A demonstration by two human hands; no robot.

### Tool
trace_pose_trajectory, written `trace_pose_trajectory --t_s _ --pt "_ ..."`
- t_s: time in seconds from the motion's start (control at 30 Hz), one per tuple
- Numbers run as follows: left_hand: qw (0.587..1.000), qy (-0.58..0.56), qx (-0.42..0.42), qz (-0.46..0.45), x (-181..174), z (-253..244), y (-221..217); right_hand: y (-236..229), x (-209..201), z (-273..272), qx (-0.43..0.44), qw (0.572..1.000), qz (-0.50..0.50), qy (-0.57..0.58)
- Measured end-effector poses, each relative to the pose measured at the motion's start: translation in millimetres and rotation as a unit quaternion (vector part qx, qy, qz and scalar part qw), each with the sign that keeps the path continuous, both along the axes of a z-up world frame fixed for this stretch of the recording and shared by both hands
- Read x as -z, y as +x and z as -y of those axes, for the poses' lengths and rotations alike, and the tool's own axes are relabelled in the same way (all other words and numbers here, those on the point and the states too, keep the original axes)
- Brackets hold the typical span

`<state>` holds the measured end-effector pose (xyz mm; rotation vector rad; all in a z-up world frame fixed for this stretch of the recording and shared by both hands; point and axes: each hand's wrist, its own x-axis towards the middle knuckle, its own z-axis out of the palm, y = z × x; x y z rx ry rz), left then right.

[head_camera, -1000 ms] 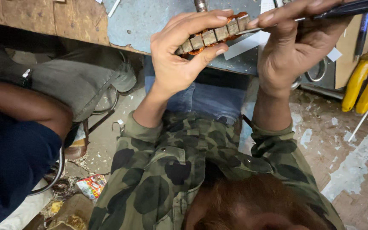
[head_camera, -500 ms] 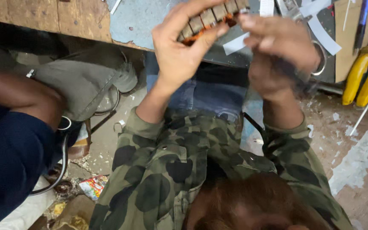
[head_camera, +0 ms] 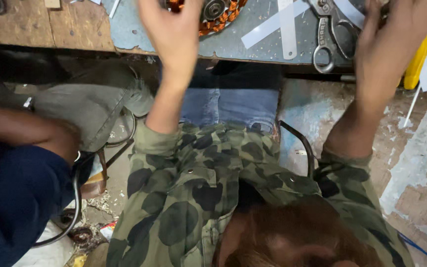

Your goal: The person insulates a motor stator by inserting white paper strips into the slots between copper windings. They use scissors to cut the paper and a match to burn the ends of the copper wires.

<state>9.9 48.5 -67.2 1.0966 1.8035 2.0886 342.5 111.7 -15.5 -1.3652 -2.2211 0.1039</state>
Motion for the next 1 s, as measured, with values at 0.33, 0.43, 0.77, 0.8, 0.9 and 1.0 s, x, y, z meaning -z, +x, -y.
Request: trace_pose_trajectory --t_s 0.33,0.43,0.77,0.8,0.9,1.0 --pt "0.715 0.014 0.075 -0.695 26 47 0 -12 -22 40 -0.113 0.98 0.16 -0.024" --pt "0.716 -0.015 0.112 -0.689 21 47 3 -11 -27 35 -0.078 0.98 0.182 -0.002" --pt "0.824 0.036 0.168 -0.539 -8 52 24 28 11 76 -0.027 0.956 -0.278 -0.093" --pt "0.853 0.04 0.193 -0.484 -9 51 28 27 22 83 -0.037 0.928 -0.35 -0.119" --pt "0.925 0.023 0.204 -0.321 -6 51 48 18 61 119 -0.043 0.829 -0.515 -0.213" --pt "0.969 -0.021 0.194 -0.15 -3 53 66 13 104 153 -0.087 0.807 -0.493 -0.313"
